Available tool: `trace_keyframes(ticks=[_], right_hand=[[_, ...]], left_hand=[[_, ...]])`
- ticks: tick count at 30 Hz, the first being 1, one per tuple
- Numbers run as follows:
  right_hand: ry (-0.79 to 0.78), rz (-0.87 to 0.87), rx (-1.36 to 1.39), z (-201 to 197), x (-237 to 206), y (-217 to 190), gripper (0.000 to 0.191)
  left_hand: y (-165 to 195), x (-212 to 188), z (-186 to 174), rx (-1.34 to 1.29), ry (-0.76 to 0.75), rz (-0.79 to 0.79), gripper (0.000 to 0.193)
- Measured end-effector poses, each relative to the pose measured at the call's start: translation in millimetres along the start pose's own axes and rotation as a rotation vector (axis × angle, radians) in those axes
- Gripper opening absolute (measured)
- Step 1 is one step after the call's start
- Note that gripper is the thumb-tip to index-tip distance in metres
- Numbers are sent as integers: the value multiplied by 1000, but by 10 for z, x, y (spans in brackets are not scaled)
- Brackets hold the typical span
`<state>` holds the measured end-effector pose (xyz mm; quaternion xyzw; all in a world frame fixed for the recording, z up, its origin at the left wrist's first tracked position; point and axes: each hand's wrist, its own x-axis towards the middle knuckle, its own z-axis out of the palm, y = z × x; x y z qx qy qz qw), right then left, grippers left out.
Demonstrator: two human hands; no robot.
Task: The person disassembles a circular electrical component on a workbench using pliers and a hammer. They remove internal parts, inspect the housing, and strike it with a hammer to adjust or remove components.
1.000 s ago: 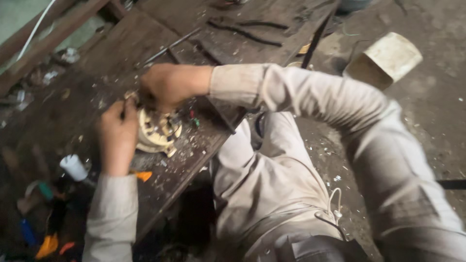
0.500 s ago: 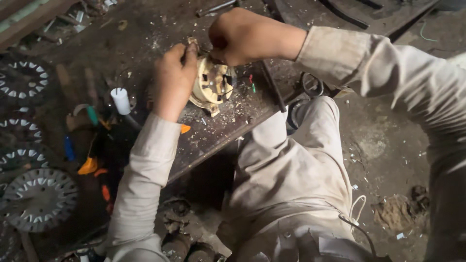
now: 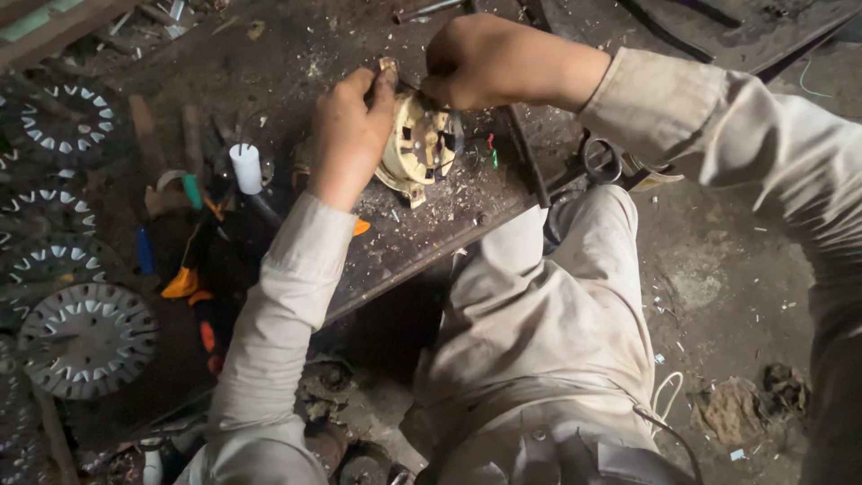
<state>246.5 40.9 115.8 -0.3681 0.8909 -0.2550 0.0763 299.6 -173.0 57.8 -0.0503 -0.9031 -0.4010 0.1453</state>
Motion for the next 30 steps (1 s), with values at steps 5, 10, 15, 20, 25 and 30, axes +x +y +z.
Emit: trace_keyframes(ticks=[5,10,15,20,25,30], right_hand=[[56,-69,-63,46,26,-103,35],[31,49,-111,86,57,-111,44],[25,31,-145,202,42,-33,33],[131,-257,-111,228,29,-51,37],[95,-26,51,213,10,-137,39],[69,48,-160,207,-21,-142,29]], left_hand=[[-119,3,51,31,106,152,29],[-160,-9,64,45,145,166,29],[-145,-33,33,33,119,135,30],[-172,-36,34,38,108,115,26],[-167,-46,29,68,111,126,23],[-106,-68,-10,47,-12,-37,32]])
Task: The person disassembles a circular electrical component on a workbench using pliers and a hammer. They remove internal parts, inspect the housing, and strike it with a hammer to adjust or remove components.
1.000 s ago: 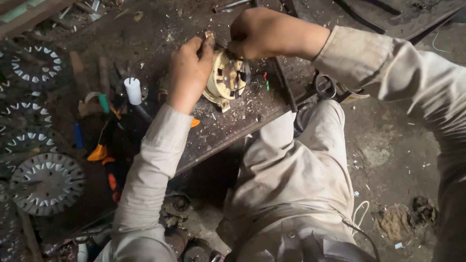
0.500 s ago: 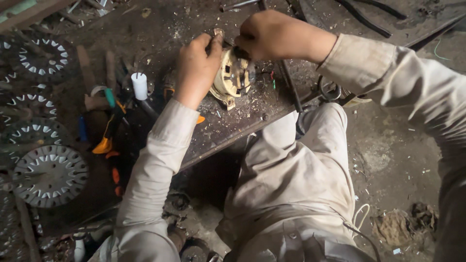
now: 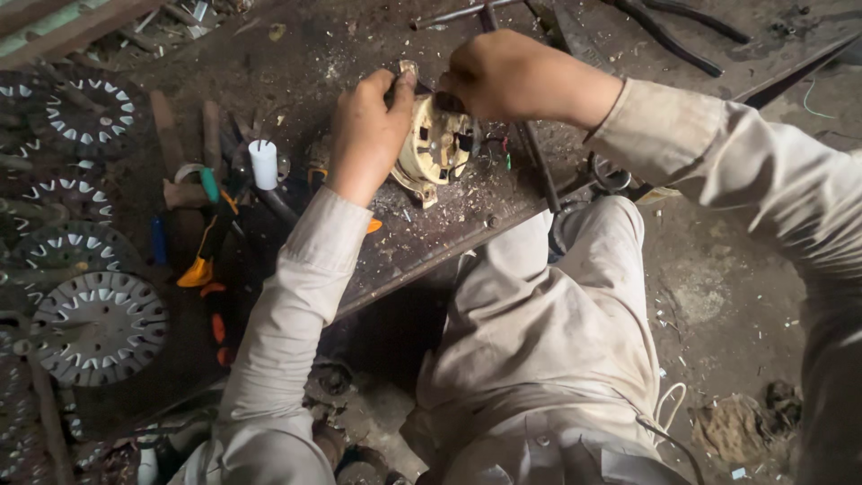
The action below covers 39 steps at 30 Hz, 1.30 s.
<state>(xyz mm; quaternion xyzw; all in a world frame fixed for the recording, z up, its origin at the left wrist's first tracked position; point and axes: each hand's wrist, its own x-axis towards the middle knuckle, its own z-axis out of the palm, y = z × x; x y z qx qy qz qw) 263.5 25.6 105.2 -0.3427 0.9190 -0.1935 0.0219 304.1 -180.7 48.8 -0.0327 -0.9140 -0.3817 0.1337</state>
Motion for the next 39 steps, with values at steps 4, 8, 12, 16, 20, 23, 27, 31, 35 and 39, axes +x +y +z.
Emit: trace_keyframes(ticks=[4,8,12,16,20,23,27,31,35,39], right_hand=[[-9,-124,148,-54,-33,53,31],[8,-209,244,-94,-74,69,46],[41,3,126,-53,-94,30,36],[-15,-26,92,-52,-90,27,32],[14,-115,230,-116,-98,66,38],[25,13,221,-116,-121,77,39],[15,-75,122,-52,-137,72,34],[65,-145,128,-57,-140,89,30],[109,-206,203,-171,-210,89,27],[72,-47,266,-233,-372,3,22]], left_hand=[[10,-7,1,-12,92,133,31],[-17,-3,28,-2,114,149,32],[-30,-7,39,6,87,99,34],[-10,-12,32,27,120,150,35],[14,-10,23,4,97,120,34],[23,-7,23,-6,103,136,33],[19,-2,25,-23,89,159,33],[2,7,36,-2,80,105,34],[-18,7,54,4,119,157,34],[-25,3,57,-17,133,199,31]])
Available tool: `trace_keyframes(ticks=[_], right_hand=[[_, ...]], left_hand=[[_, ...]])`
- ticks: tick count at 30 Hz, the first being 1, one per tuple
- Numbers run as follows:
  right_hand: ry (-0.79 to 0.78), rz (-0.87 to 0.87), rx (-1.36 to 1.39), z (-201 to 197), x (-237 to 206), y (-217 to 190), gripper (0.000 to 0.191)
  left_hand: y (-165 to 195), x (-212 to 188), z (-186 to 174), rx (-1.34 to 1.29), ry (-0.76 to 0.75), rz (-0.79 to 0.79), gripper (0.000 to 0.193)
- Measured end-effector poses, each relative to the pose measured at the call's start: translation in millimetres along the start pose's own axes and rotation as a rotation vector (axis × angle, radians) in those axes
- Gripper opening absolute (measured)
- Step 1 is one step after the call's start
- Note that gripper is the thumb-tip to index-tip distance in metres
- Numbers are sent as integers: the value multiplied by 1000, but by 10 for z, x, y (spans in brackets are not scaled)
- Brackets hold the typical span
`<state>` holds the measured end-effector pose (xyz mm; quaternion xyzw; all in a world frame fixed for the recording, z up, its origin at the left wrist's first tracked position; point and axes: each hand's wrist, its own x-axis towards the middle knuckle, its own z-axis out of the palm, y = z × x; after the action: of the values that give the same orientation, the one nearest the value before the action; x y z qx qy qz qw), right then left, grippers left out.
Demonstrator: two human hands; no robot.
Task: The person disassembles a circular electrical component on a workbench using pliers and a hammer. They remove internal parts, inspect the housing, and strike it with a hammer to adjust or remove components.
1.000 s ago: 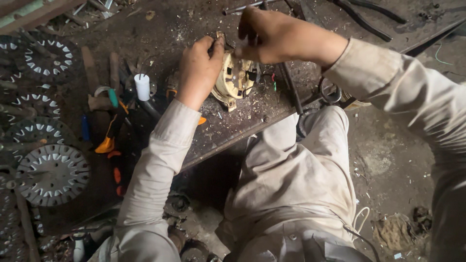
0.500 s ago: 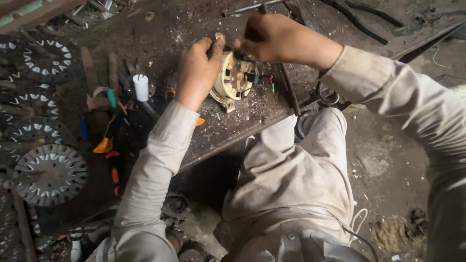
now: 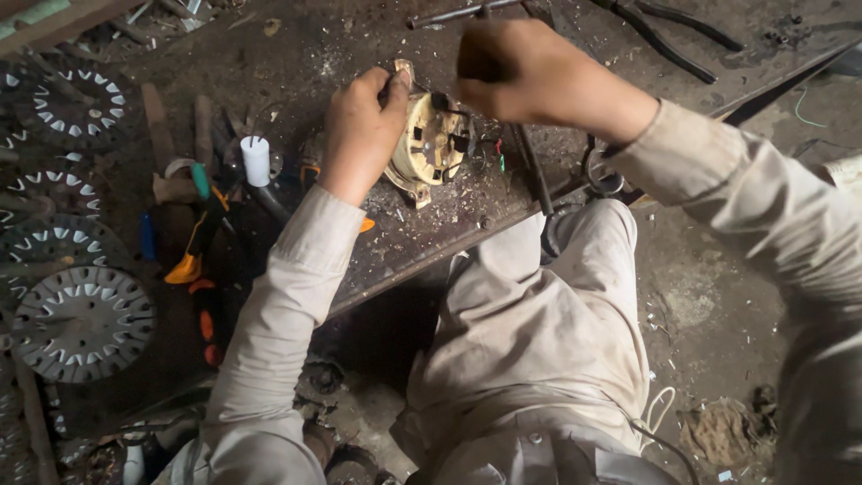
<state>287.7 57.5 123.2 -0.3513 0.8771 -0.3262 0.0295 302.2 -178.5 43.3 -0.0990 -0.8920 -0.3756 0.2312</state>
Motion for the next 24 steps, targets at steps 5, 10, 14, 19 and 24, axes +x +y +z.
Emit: trace_keyframes(ticks=[5,10,14,19,24], right_hand=[[-168,171,347,121,-154,-95,17],[-148,231,615,149,-217,-54,12],[-57,195,916,24,-419,38,10],[156,155,1085,-397,-896,415,7],[467,167,1037,-948,-1486,1107,8]], left_hand=[[7,-6,0,-1,-26,-59,31],[-27,-40,35,-24,-17,-70,32],[-57,-49,50,-37,7,-18,29],[54,-32,2,-52,-46,-52,29],[240,-31,-83,22,-90,-60,31]])
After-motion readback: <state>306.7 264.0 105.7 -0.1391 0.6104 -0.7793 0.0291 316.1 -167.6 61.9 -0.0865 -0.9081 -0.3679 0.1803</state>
